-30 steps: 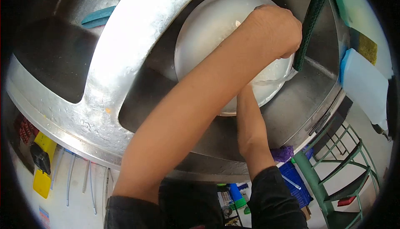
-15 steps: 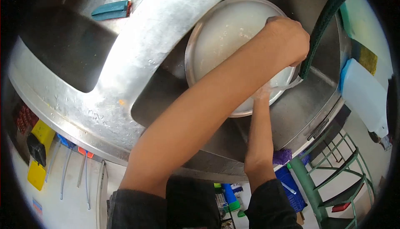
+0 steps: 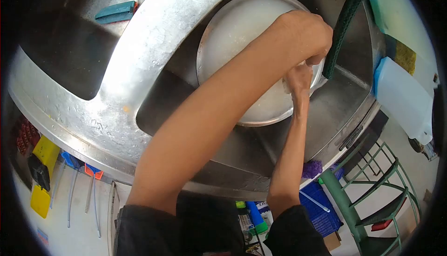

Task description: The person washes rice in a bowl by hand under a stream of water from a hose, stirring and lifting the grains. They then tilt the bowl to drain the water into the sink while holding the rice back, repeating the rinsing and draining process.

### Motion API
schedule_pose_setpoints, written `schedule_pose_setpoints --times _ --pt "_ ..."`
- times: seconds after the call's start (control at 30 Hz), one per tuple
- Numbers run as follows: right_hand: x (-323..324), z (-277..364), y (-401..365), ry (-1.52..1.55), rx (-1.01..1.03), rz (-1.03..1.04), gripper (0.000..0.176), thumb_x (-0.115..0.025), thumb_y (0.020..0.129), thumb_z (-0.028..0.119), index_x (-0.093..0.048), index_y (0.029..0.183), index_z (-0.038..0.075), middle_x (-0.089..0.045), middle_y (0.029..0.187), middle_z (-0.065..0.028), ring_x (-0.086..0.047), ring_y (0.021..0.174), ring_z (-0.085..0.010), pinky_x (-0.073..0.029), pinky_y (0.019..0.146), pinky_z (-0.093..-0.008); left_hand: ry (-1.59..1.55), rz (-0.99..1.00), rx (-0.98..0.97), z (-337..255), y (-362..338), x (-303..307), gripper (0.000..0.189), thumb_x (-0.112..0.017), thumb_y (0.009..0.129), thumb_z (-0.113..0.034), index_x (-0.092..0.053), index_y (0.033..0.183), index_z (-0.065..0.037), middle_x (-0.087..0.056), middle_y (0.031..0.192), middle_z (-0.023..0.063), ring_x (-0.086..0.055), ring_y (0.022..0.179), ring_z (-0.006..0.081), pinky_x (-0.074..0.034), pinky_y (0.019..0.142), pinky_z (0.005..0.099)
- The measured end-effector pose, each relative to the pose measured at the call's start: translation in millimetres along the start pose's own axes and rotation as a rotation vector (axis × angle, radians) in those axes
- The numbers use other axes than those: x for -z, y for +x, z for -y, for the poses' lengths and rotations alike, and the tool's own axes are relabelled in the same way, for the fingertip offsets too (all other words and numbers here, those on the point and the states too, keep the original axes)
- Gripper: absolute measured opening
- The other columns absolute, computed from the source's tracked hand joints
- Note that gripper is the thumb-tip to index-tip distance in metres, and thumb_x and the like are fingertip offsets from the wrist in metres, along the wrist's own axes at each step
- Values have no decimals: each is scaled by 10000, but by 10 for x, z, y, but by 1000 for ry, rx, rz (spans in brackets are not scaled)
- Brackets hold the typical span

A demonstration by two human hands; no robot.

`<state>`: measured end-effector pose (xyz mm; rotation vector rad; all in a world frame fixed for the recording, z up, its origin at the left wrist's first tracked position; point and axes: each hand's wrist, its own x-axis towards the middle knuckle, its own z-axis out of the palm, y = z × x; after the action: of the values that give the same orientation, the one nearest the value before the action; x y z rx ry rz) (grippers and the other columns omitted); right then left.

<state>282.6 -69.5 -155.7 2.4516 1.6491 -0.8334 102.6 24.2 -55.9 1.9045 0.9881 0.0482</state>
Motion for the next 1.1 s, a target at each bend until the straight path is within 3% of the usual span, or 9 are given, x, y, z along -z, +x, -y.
schedule_pose_setpoints --times 0.1,0.3,0.5,0.7,0.77,0.83,0.93,1.0,1.1 --pt "110 46 -224 252 -133 -36 544 -708 833 264 -538 1263 -21 -681 957 -74 -652 859 -239 -501 780 -344 48 61 52 -42 -20 46 362 -729 633 -102 -740 995 -95 -713 982 120 -699 880 287 -559 758 430" --pt "321 -53 -564 798 -118 101 529 -664 882 285 -513 1306 7 -602 1177 -114 -576 1071 -191 -440 899 -341 28 101 80 -48 -47 90 391 -716 646 -99 -730 1036 -107 -709 1006 120 -696 884 295 -559 763 441" --pt "324 -54 -1113 1136 -333 43 639 -618 908 398 -399 1403 58 -372 1433 -160 -427 1270 -317 -355 1028 -470 98 99 75 -33 77 39 406 -723 651 -106 -722 1057 -114 -708 1012 117 -695 890 293 -557 766 442" --pt "-25 -251 -1424 1642 -698 263 763 -513 961 399 -83 1505 81 -40 1565 -191 -229 1393 -392 -227 1115 -550 51 82 21 25 103 -10 381 -740 663 -124 -725 1044 -112 -710 1000 115 -693 892 293 -554 766 432" --pt "-165 -300 -1356 1820 -1083 256 758 -444 979 418 -20 1508 79 15 1565 -210 -108 1434 -405 -126 1138 -582 99 66 36 9 112 -15 378 -739 660 -117 -724 1037 -97 -712 985 111 -692 893 292 -554 760 428" --pt "-273 -217 -1162 1838 -1181 272 713 -348 994 447 -31 1507 66 -10 1562 -227 -28 1444 -409 -58 1141 -588 94 60 40 -8 110 -23 374 -738 662 -113 -724 1036 -94 -710 994 111 -690 896 294 -553 760 430" --pt "-634 -400 -903 1829 -1207 492 644 -269 995 456 -184 1490 52 -178 1544 -209 -151 1424 -411 -125 1131 -588 77 51 65 9 89 -34 373 -735 667 -105 -722 1040 -95 -703 1019 113 -686 902 299 -551 768 437" --pt "-807 -281 -823 1820 -990 408 606 -214 988 455 -360 1429 66 -359 1481 -161 -314 1359 -383 -220 1102 -586 59 44 77 8 84 -33 377 -734 670 -102 -721 1046 -99 -700 1034 115 -685 906 302 -549 775 441" --pt "-993 -106 -819 1766 -895 226 696 -93 981 527 -306 1461 71 -336 1498 -143 -323 1364 -367 -186 1136 -567 47 65 97 12 105 -17 394 -735 680 -106 -714 1073 -111 -692 1056 118 -679 926 306 -545 788 447"
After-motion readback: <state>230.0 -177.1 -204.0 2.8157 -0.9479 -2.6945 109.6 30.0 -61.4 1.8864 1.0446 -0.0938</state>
